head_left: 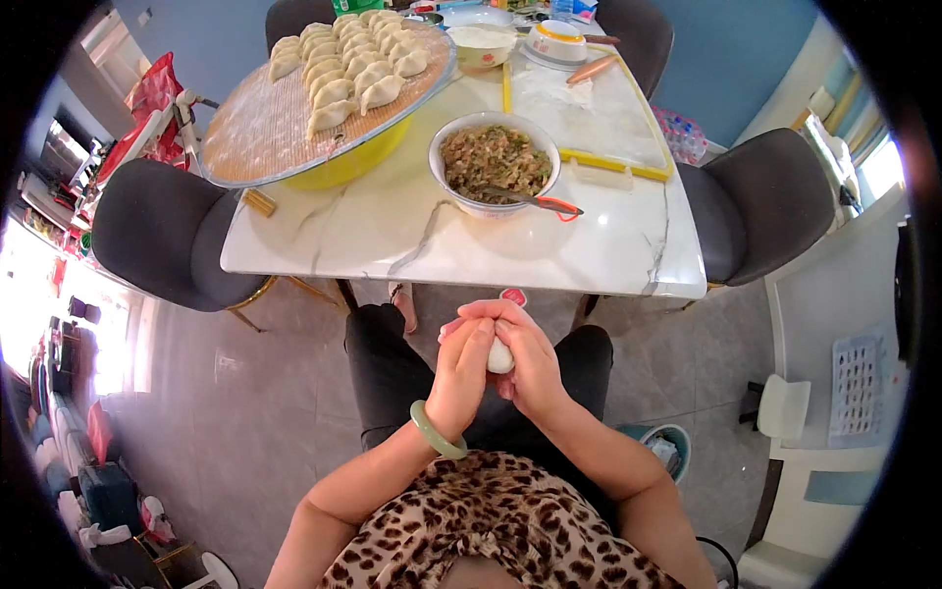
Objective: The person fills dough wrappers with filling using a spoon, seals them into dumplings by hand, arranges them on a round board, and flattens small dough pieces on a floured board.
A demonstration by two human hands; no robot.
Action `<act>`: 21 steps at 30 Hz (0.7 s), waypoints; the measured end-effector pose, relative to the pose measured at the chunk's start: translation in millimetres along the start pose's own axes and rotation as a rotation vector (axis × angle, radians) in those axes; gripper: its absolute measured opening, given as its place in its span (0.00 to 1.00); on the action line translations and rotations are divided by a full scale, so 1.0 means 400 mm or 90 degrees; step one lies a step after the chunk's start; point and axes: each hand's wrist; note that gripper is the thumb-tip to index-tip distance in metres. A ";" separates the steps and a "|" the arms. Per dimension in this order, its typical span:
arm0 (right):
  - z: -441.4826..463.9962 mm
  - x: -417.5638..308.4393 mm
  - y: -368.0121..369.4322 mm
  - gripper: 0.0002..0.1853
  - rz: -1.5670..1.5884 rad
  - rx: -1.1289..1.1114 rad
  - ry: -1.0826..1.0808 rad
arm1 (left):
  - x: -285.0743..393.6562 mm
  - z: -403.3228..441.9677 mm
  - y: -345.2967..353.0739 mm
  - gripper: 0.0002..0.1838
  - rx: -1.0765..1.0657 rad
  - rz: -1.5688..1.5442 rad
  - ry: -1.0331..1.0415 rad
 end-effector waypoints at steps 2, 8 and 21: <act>-0.009 0.006 0.010 0.18 -0.031 -0.002 -0.092 | -0.006 -0.008 0.004 0.15 0.023 0.070 0.046; -0.022 0.053 0.020 0.17 0.060 0.006 -0.172 | -0.019 -0.026 0.005 0.13 0.028 0.206 0.147; 0.012 -0.005 -0.104 0.29 -0.199 -0.037 0.137 | 0.038 0.049 -0.086 0.22 -0.209 0.175 -0.029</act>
Point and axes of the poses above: each hand's wrist, its own z-axis towards the middle knuckle, its own y-axis out of the palm, x = y × z, and after that the axes turned 6 degrees about y, right-handed
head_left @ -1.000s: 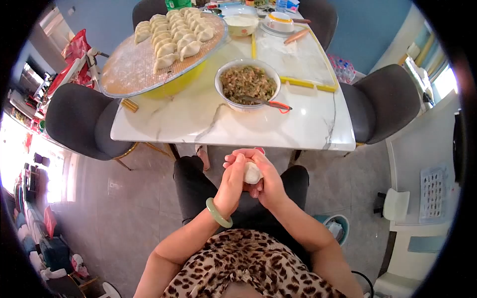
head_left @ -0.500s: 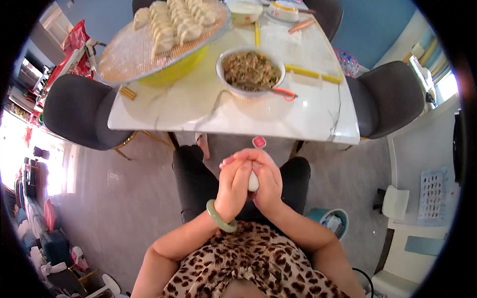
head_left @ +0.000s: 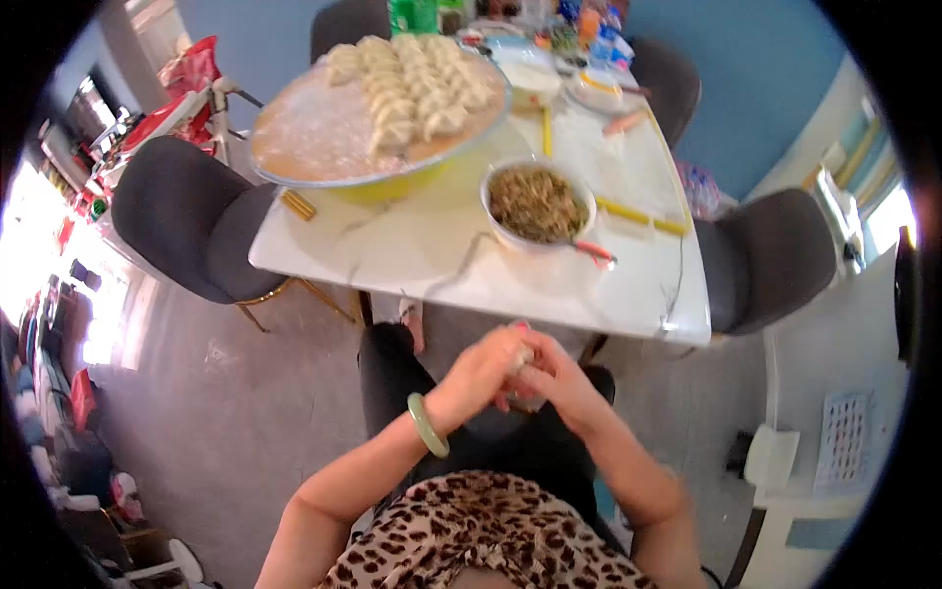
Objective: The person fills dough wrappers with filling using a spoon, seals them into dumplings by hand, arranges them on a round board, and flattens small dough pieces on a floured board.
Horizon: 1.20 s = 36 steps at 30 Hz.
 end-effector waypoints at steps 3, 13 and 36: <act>0.037 0.046 0.001 0.30 0.027 0.045 -0.080 | -0.080 0.035 -0.024 0.16 0.015 0.440 0.290; 0.052 -0.108 0.029 0.16 -0.027 -0.009 0.167 | -0.003 -0.063 -0.153 0.13 0.191 0.021 0.115; 0.878 -0.682 0.263 0.13 -0.903 0.114 -0.451 | -0.045 -0.054 -0.317 0.14 0.032 -0.154 0.054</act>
Point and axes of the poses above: each hand's wrist, its own z-axis towards the middle knuckle, its own y-axis out of the palm, x = y × z, and after that the axes turned 6 degrees about y, right-handed
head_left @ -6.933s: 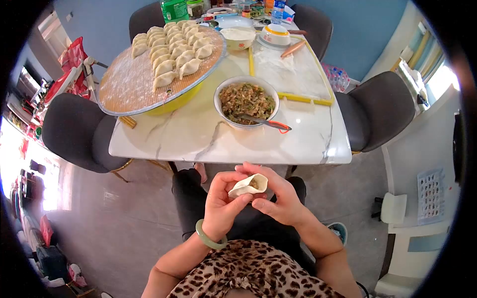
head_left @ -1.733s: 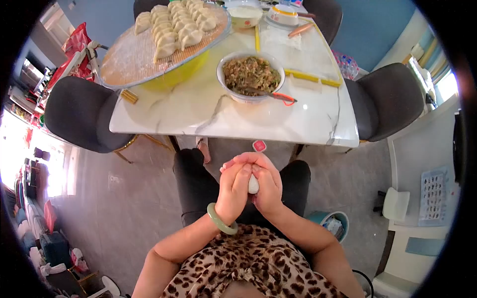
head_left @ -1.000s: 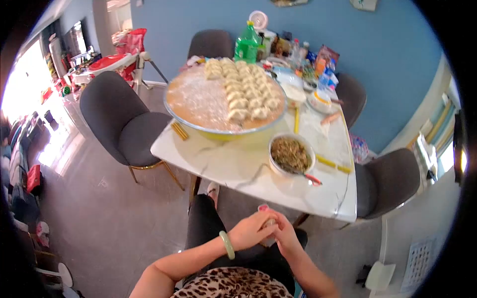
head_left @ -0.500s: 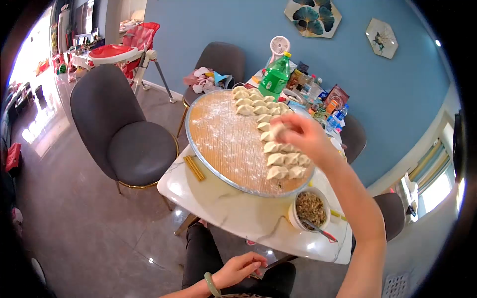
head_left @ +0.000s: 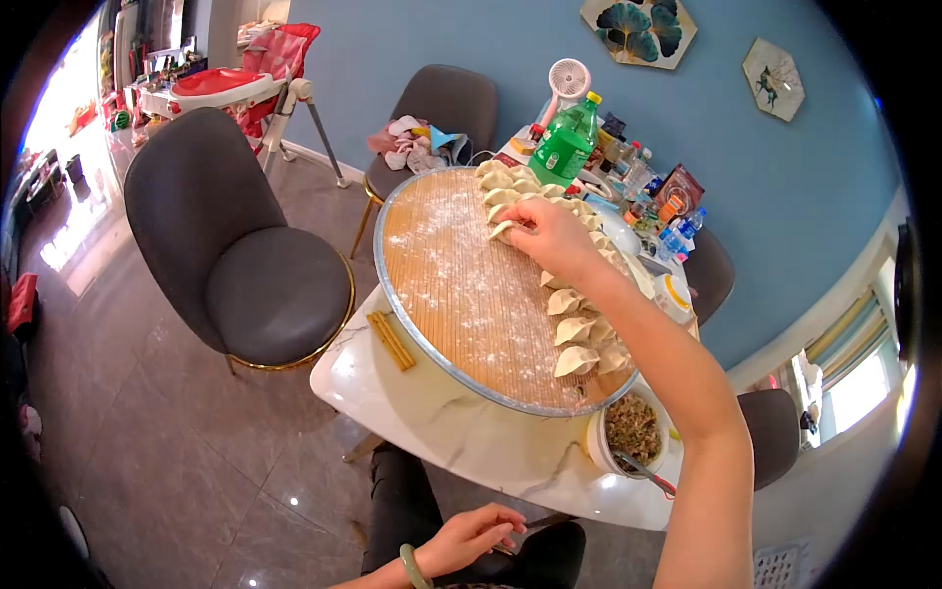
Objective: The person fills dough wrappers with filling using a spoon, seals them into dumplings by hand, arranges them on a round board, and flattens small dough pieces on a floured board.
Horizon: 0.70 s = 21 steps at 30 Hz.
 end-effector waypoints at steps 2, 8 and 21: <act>-0.001 0.004 -0.002 0.12 -0.017 0.000 0.003 | 0.000 0.002 0.008 0.14 -0.006 -0.003 -0.019; 0.006 0.007 -0.003 0.14 -0.033 -0.013 -0.019 | -0.003 -0.011 0.034 0.14 -0.007 0.024 -0.042; -0.610 0.035 -0.492 0.10 0.073 0.204 0.082 | 0.017 -0.029 0.170 0.12 -0.031 0.152 -0.051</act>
Point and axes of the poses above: each hand's wrist, its own z-axis towards the middle knuckle, its own y-axis out of the palm, x = y × z, and after that the axes turned 6 degrees about y, right-handed
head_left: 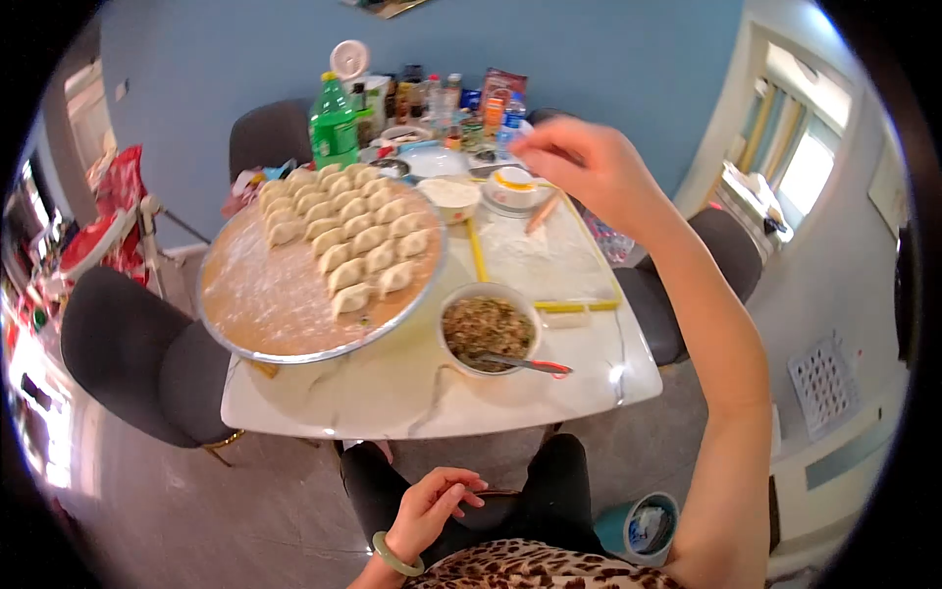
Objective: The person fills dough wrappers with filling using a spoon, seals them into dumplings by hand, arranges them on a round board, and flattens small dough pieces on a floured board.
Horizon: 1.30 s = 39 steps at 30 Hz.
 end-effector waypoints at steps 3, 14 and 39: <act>-0.239 0.144 -0.111 0.11 0.043 0.091 0.156 | 0.024 0.010 0.064 0.12 -0.003 0.037 -0.037; -0.712 0.504 0.094 0.11 0.387 0.132 0.433 | -0.002 0.228 0.339 0.11 -0.081 0.212 -0.014; -0.662 0.408 0.065 0.10 0.387 -0.217 0.528 | -0.037 0.457 0.398 0.17 0.254 0.116 -0.332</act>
Point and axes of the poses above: each hand's wrist, its own z-axis towards the middle knuckle, its own y-axis out of the palm, x = y × z, and after that the axes turned 6 degrees about y, right-handed
